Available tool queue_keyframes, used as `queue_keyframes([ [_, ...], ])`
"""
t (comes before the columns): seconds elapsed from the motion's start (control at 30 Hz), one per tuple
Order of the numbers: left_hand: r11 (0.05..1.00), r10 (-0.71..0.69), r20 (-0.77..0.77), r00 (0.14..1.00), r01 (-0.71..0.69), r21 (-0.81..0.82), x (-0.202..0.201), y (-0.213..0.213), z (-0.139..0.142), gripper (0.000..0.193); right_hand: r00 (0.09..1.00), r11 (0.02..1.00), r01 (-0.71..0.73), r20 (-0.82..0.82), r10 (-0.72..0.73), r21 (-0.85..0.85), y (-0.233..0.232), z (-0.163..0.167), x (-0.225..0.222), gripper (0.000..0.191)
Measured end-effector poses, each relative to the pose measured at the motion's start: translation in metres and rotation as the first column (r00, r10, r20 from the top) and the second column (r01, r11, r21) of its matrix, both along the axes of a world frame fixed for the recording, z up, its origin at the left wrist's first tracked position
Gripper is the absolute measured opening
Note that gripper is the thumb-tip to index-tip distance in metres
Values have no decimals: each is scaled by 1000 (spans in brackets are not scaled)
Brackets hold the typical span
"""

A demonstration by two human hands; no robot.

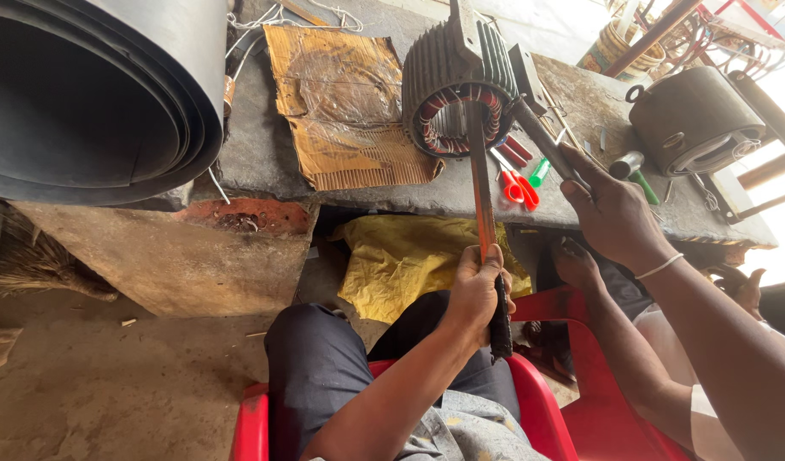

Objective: The person sits at a workbench holding a flat file in one hand and a punch in the other, repeatedly filing the slots inside an electric motor stator and tapping it. They then rotate the stator and use a screwdriver and pliers to pick at and trim the windings inside the stator.

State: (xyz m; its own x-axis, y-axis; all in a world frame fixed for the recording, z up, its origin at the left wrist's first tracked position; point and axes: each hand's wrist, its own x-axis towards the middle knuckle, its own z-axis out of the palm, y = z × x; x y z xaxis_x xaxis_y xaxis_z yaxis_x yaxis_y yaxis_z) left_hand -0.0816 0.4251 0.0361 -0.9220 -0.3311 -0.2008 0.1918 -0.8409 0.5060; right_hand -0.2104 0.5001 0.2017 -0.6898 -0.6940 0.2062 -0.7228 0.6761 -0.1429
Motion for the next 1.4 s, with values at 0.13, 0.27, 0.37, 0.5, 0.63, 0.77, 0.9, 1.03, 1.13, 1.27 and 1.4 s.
queue_keyframes([
  [0.13, 1000, -20, 28, 999, 20, 22, 0, -1, -2, 26, 998, 999, -53, -28, 53, -12, -8, 3, 6, 56],
  [0.27, 999, -20, 16, 1000, 19, 47, -2, 2, -5, 25, 999, 999, 32, -1, -32, 21, -11, 5, 5, 59],
  [0.37, 997, -1, -11, 1000, 2, 83, -4, 5, -5, 26, 998, 999, -30, -51, 28, -38, -9, -1, -2, 59],
  [0.5, 987, -11, -8, 1000, 12, 158, -5, 7, -4, 25, 990, 996, -94, -103, 93, -7, -11, -28, -11, 56],
  [0.63, 976, -31, -50, 998, 41, 216, -2, 1, -4, 27, 986, 977, -169, 26, 168, 128, -17, -45, -16, 54],
  [0.77, 934, -47, -90, 995, 76, 349, -3, -9, -2, 31, 968, 972, -235, -86, 237, 30, -16, -34, -17, 54],
  [0.9, 940, -7, -134, 991, 52, 338, -12, -17, 5, 26, 990, 986, -82, -122, 64, -148, -14, -23, -16, 54],
  [1.03, 924, -24, -123, 992, 69, 376, -21, -23, 7, 27, 729, 874, -348, -488, 480, 340, -29, -22, -8, 26],
  [1.13, 902, -18, -184, 983, 95, 421, -21, -25, 1, 30, 999, 937, -19, -38, 34, 349, -38, -10, 5, 52],
  [1.27, 807, 11, -358, 933, 203, 554, -17, -27, -14, 32, 978, 975, -120, -149, 148, 185, -38, 10, 14, 53],
  [1.4, 804, 14, -351, 936, 198, 560, -19, -16, -23, 34, 862, 869, -455, -342, 374, -197, -35, 2, 1, 49],
])
